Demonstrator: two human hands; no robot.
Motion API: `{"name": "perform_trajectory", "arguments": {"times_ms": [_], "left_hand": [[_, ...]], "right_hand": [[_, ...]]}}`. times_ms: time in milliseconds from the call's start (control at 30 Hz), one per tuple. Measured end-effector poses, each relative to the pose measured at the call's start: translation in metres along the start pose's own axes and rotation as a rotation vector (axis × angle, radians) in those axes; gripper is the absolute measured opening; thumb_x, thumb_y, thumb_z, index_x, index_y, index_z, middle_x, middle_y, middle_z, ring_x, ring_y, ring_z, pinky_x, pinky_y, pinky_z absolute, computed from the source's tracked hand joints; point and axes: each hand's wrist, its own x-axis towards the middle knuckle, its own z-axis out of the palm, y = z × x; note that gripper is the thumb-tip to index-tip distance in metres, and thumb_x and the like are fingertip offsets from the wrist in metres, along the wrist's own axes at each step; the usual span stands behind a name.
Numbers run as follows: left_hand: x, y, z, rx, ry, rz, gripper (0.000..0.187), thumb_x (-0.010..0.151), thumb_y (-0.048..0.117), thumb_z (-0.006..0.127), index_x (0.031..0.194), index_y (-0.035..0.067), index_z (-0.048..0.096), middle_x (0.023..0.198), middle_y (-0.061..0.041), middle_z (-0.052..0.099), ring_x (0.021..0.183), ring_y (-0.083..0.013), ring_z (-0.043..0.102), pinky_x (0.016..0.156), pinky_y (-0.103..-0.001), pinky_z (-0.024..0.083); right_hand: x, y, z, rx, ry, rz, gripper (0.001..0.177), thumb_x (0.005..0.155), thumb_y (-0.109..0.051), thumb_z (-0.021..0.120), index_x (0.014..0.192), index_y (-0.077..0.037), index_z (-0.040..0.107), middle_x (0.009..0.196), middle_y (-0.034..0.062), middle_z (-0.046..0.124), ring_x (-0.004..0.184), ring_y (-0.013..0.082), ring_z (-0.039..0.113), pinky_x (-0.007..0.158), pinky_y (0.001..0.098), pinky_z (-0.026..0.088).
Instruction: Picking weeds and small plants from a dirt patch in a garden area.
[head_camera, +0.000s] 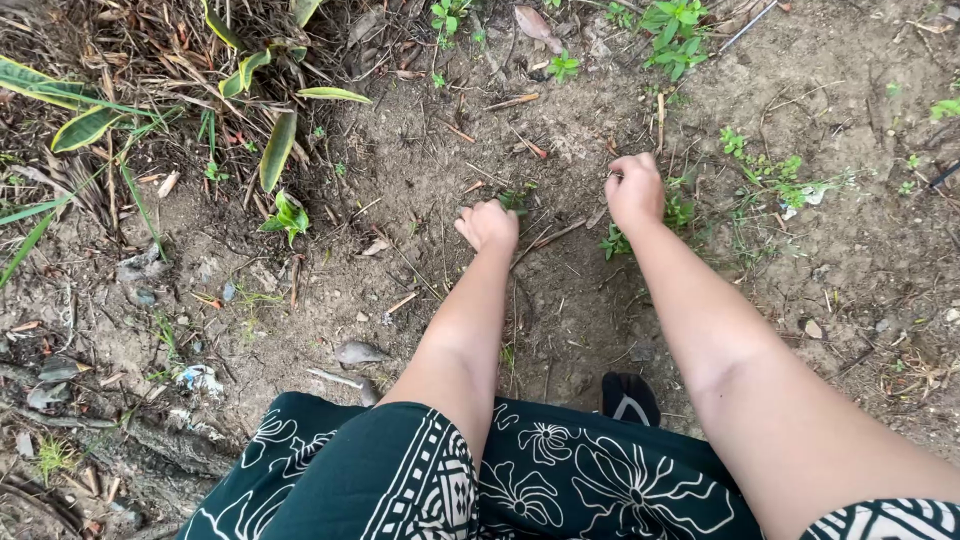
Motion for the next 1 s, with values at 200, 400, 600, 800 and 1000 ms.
{"name": "perform_trajectory", "arguments": {"times_ms": [200, 400, 600, 800, 1000], "left_hand": [[0.029, 0.0, 0.065, -0.704, 0.066, 0.099, 0.021, 0.081, 0.027, 0.076, 0.09, 0.008, 0.079, 0.094, -0.011, 0.078, 0.086, -0.0238, 0.074, 0.084, -0.037, 0.057], [0.013, 0.006, 0.077, -0.794, 0.129, 0.272, 0.02, 0.075, 0.022, 0.08, 0.083, 0.004, 0.078, 0.092, -0.015, 0.075, 0.084, -0.0274, 0.073, 0.081, -0.04, 0.056], [0.008, -0.004, 0.08, -0.755, 0.139, 0.359, 0.022, 0.075, 0.024, 0.078, 0.082, 0.003, 0.078, 0.089, -0.016, 0.075, 0.083, -0.028, 0.072, 0.081, -0.039, 0.057], [0.028, -0.002, 0.1, -1.014, 0.054, -0.009, 0.028, 0.083, 0.031, 0.073, 0.093, 0.005, 0.078, 0.085, -0.01, 0.077, 0.081, -0.0214, 0.072, 0.08, -0.037, 0.056], [0.052, 0.001, 0.097, -1.158, -0.021, -0.257, 0.024, 0.088, 0.026, 0.068, 0.096, 0.005, 0.076, 0.081, -0.008, 0.076, 0.074, -0.0243, 0.073, 0.072, -0.042, 0.058]], "right_hand": [[0.037, 0.01, 0.096, 0.577, -0.358, 0.094, 0.013, 0.097, -0.011, 0.062, 0.103, -0.007, 0.072, 0.092, 0.0046, 0.076, 0.073, 0.0112, 0.07, 0.07, 0.0267, 0.058], [0.043, -0.008, 0.137, 0.667, -0.591, 0.409, 0.023, 0.101, -0.028, 0.07, 0.094, -0.006, 0.07, 0.084, 0.0065, 0.067, 0.06, 0.0151, 0.058, 0.052, 0.0308, 0.043], [0.057, 0.024, 0.194, 0.728, -0.579, 0.344, 0.011, 0.092, -0.015, 0.073, 0.097, -0.006, 0.076, 0.09, 0.0074, 0.075, 0.065, 0.0177, 0.056, 0.055, 0.0365, 0.04], [0.058, 0.016, 0.166, 0.599, -0.55, 0.202, 0.006, 0.087, -0.007, 0.078, 0.091, -0.002, 0.078, 0.097, 0.0119, 0.078, 0.087, 0.0215, 0.07, 0.083, 0.0375, 0.054], [0.036, -0.003, 0.121, 0.438, -0.581, 0.164, 0.008, 0.086, -0.007, 0.079, 0.093, -0.004, 0.082, 0.1, 0.0099, 0.079, 0.091, 0.0183, 0.071, 0.091, 0.0361, 0.052]]}}
